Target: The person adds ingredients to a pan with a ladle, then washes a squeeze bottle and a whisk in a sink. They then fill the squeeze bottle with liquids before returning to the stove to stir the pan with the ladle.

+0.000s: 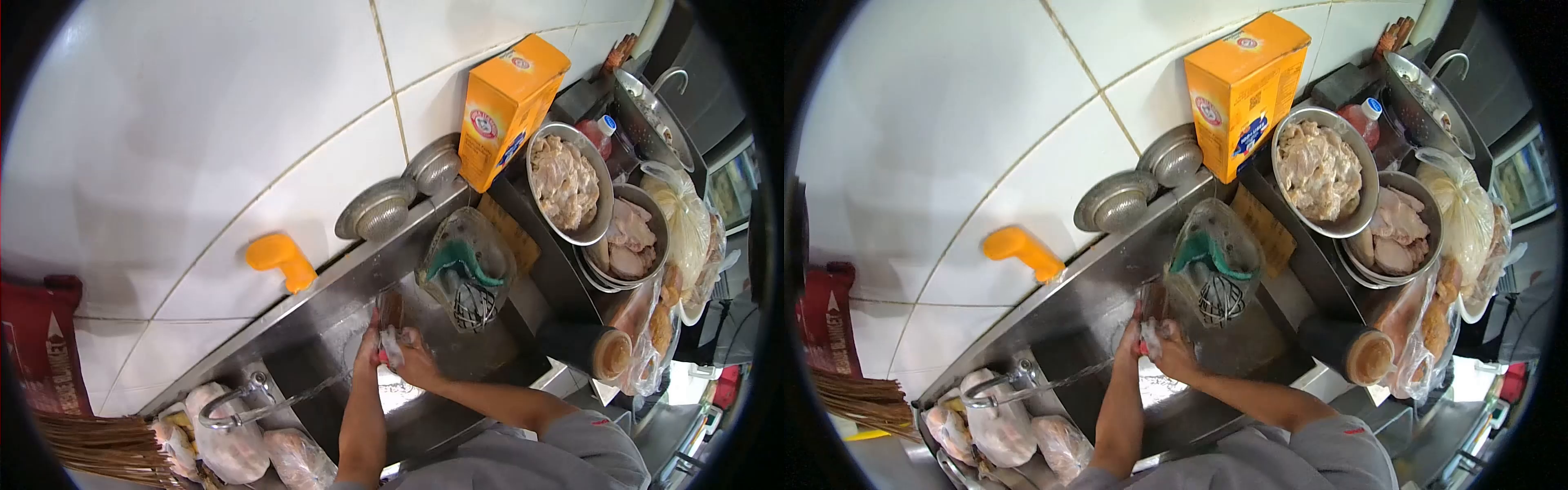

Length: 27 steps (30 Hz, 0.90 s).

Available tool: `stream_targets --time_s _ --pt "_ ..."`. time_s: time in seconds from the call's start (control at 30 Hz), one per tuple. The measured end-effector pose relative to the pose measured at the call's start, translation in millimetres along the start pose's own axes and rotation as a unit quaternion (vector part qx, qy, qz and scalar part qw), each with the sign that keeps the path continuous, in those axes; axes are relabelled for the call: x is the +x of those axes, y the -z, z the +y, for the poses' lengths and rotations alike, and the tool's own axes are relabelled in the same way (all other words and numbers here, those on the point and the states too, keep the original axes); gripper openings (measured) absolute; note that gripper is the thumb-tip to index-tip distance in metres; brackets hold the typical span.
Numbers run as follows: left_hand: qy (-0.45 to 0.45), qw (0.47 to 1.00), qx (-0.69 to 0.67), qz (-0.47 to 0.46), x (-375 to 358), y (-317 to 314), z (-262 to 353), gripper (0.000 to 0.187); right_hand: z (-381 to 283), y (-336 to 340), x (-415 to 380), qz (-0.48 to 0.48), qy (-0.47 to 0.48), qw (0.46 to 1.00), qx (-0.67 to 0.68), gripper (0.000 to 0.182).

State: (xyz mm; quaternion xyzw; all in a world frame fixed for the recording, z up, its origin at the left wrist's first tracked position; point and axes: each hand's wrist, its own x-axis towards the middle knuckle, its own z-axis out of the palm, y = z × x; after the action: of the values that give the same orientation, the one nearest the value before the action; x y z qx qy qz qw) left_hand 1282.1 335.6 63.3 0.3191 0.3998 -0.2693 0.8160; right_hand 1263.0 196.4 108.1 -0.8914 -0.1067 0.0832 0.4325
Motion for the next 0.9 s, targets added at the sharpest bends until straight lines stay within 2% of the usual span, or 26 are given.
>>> stream_targets --time_s 0.03,0.07,0.1,0.13,0.17,0.23,0.27,0.3,0.37,0.4,0.43,0.5,0.53,0.6,0.67,0.73,0.77,0.8,0.83,0.87,0.9 --pt "0.003 1.000 -0.006 0.002 -3 -5 -4 0.061 -11 15 -14 -0.059 0.047 0.996 0.043 0.052" --pt "-0.011 1.000 0.000 0.003 -3 -11 -4 0.062 -8 12 5 -0.054 0.046 0.996 0.047 0.045" --pt "-0.027 1.000 0.009 0.004 -3 -16 -2 0.064 -1 11 38 -0.041 -0.039 0.997 0.044 0.044" --pt "-0.020 0.999 0.031 -0.035 -7 -19 -3 0.069 9 3 60 -0.029 -0.128 0.990 0.043 0.043" --pt "-0.019 0.999 0.034 -0.033 -4 -20 -3 0.069 22 -11 63 -0.028 -0.130 0.990 0.046 0.043" --pt "-0.026 0.992 0.115 -0.042 4 -21 5 0.076 49 -45 71 0.032 -0.186 0.978 0.090 0.044" --pt "-0.031 0.992 0.120 -0.019 -6 -31 10 0.079 66 -75 45 0.058 -0.041 0.986 -0.148 0.044" --pt "-0.033 0.993 0.114 -0.019 -4 -34 14 0.079 58 -68 32 0.054 -0.037 0.986 -0.152 0.044" --pt "-0.053 0.976 0.208 0.039 -9 -26 12 0.078 12 -31 -14 0.054 -0.036 0.998 -0.006 0.043" --pt "-0.060 0.980 0.180 0.053 17 -5 3 0.066 0 -21 -27 0.052 -0.034 0.996 0.066 0.043" --pt "-0.061 0.981 0.175 0.055 14 -9 3 0.066 2 -12 -5 0.048 -0.032 0.996 0.065 0.043" --pt "-0.038 0.998 0.041 -0.019 9 -24 1 0.059 6 9 56 -0.071 -0.168 0.977 0.113 0.055" --pt "-0.024 0.999 -0.015 -0.039 16 -23 -1 0.057 8 8 49 -0.071 -0.169 0.976 0.115 0.055" --pt "-0.011 0.999 -0.016 -0.034 15 -16 10 0.054 12 9 33 -0.023 0.024 0.997 0.076 0.056" --pt "0.011 0.999 -0.032 -0.031 17 -13 -1 0.052 -15 54 -5 -0.060 0.055 0.993 0.084 0.054" --pt "-0.041 0.995 -0.080 -0.052 31 -21 -7 0.049 -17 71 -14 -0.096 0.128 0.984 0.084 0.052" --pt "-0.064 0.991 -0.100 -0.060 35 -21 -8 0.048 -15 68 -8 -0.094 0.130 0.983 0.083 0.052" --pt "-0.112 0.980 -0.146 -0.069 28 -33 -1 0.036 -14 68 8 -0.079 0.144 0.978 0.131 0.051" --pt "-0.112 0.980 -0.145 -0.072 46 -21 -1 0.036 -12 66 20 -0.066 0.153 0.969 0.180 0.051" --pt "-0.050 0.983 -0.171 -0.044 57 -2 -7 0.038 -13 59 26 -0.059 0.103 0.968 0.221 0.055" --pt "0.006 0.981 -0.193 -0.019 66 10 -4 0.040 -16 57 19 -0.057 0.107 0.967 0.224 0.055"
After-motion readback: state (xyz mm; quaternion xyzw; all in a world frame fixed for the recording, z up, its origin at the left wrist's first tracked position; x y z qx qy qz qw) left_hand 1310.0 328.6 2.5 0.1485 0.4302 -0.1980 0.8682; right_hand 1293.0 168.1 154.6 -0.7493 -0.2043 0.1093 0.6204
